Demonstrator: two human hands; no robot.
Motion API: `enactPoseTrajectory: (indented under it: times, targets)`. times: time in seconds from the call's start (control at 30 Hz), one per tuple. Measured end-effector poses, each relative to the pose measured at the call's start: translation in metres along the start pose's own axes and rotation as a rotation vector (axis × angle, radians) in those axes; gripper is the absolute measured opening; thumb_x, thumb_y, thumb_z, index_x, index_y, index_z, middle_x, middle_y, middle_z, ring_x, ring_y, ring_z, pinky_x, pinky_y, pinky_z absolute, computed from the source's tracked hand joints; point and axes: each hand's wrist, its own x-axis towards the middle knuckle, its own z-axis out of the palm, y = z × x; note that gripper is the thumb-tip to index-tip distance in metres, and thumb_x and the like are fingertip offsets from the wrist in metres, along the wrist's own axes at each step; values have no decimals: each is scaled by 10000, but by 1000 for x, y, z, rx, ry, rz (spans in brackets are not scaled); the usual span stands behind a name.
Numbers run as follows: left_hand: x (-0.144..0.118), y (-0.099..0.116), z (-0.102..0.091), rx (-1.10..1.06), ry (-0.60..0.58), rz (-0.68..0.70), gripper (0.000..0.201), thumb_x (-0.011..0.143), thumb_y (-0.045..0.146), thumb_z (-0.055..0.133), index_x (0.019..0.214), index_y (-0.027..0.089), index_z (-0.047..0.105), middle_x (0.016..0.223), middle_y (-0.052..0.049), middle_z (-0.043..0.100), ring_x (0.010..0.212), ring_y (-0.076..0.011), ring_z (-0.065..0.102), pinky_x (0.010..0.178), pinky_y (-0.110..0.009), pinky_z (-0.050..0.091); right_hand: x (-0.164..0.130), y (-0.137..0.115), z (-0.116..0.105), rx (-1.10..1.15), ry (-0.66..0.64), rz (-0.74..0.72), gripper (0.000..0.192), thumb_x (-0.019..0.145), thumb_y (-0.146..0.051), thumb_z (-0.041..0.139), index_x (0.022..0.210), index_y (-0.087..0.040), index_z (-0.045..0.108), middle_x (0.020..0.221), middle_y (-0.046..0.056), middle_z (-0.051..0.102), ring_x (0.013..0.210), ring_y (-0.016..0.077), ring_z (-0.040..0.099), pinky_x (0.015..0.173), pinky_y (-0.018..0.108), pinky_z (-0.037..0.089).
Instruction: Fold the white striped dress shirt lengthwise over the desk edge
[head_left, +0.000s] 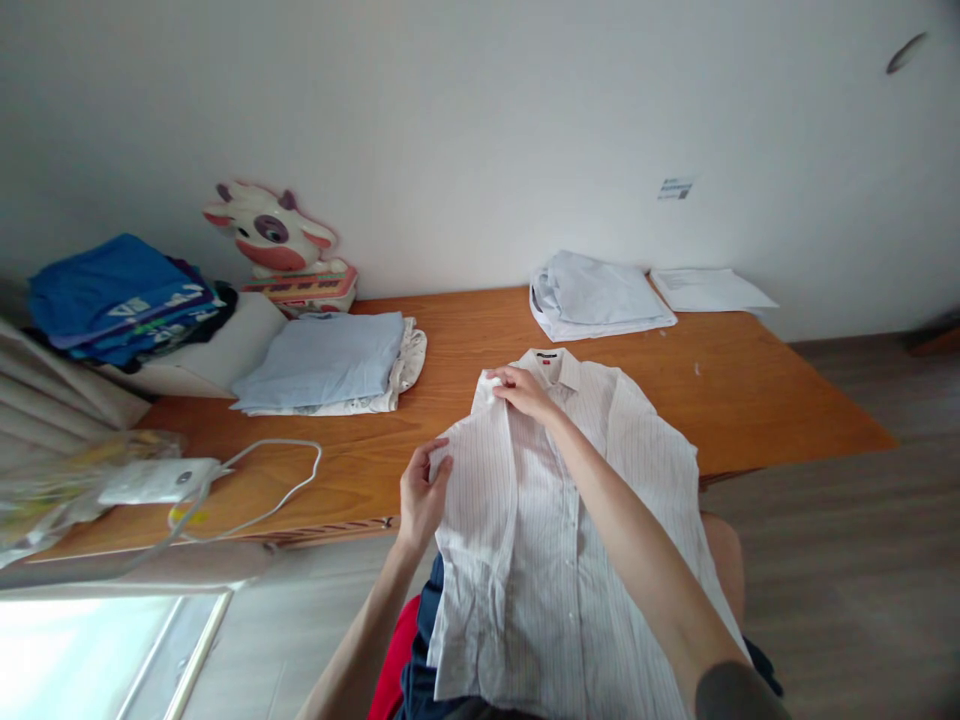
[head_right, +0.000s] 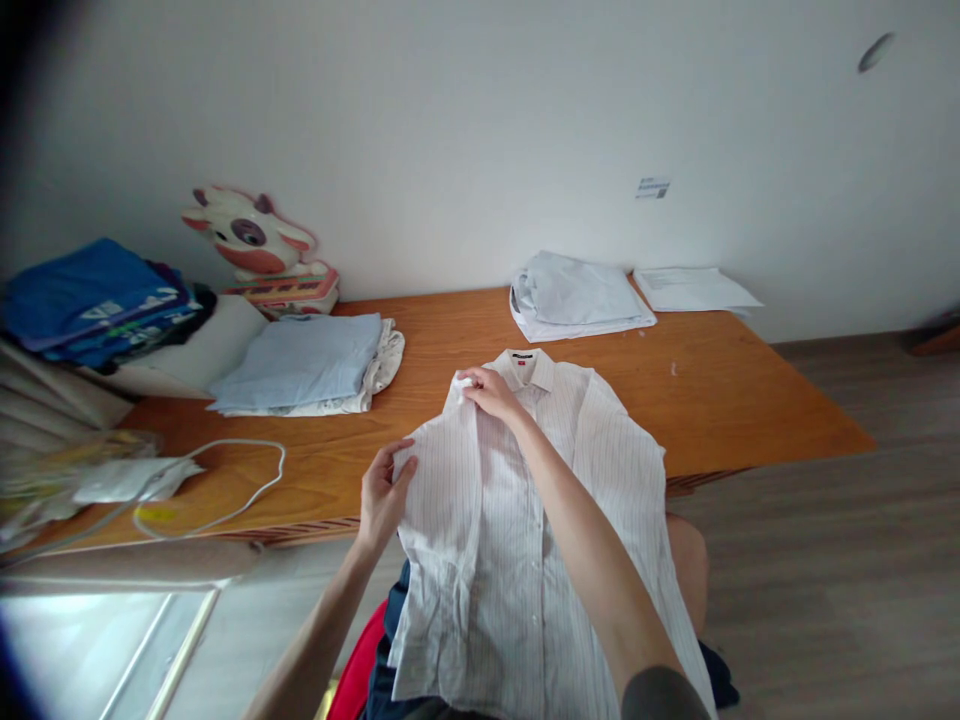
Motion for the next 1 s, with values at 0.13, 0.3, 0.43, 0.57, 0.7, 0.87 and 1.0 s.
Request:
enactPoseTrajectory:
  times: [0.13,0.3,0.43,0.57,0.7,0.87,1.0]
  targets:
    - [-3,2,4,41,43,0,359,932,359,715,1280,273,709,1215,-41,744,976,-238,664,878,-332,481,9,-2,4,7,-2,-92,437,858,-128,557,1230,-225,766,1281,55,756,1030,188,698,928,321,538]
    - [-9,5,3,164,27,38,396,947,360,692,1339,305,687,1331,-58,729,1183,-291,670,1036,-405,474,9,8,12,-63,-1,-111,537,851,-67,524,1310,-231,750,1365,69,738,1219,213,667,1093,397,496]
    - [-19,6,-4,312,7,60,394,962,381,661,1349,319,695,1316,-76,744,1155,-311,685,1039,-445,492,14,15,18,-142,-7,-96,587,855,-34,542,1372,-256,708,1441,52,696,1322,197,618,1165,399,446]
    - [-18,12,-14,324,-5,-23,593,922,441,719,1489,322,591,1163,-66,784,928,-279,725,813,-372,537,29,15,21,-233,-36,-38,598,797,-16,664,1361,-213,700,1291,74,762,1156,211,689,1078,374,495]
    - [9,17,-26,404,-58,-28,415,939,532,688,1277,299,745,890,-32,776,785,-252,716,708,-312,475,38,12,26,-310,-14,17,468,803,-84,759,1252,-214,729,1065,44,794,968,202,703,960,343,517]
    - [36,12,-32,596,-80,-28,304,924,550,680,1014,276,777,851,-24,767,769,-235,697,665,-278,434,31,8,36,-343,126,69,214,958,-230,672,1170,-233,696,1070,32,783,1006,200,689,965,349,495]
    - [36,3,-35,463,-36,-46,364,945,579,645,1027,242,755,869,-21,769,761,-210,689,651,-258,458,22,-10,35,-334,171,83,295,960,-337,702,1236,-245,649,1136,41,773,1044,219,685,981,365,492]
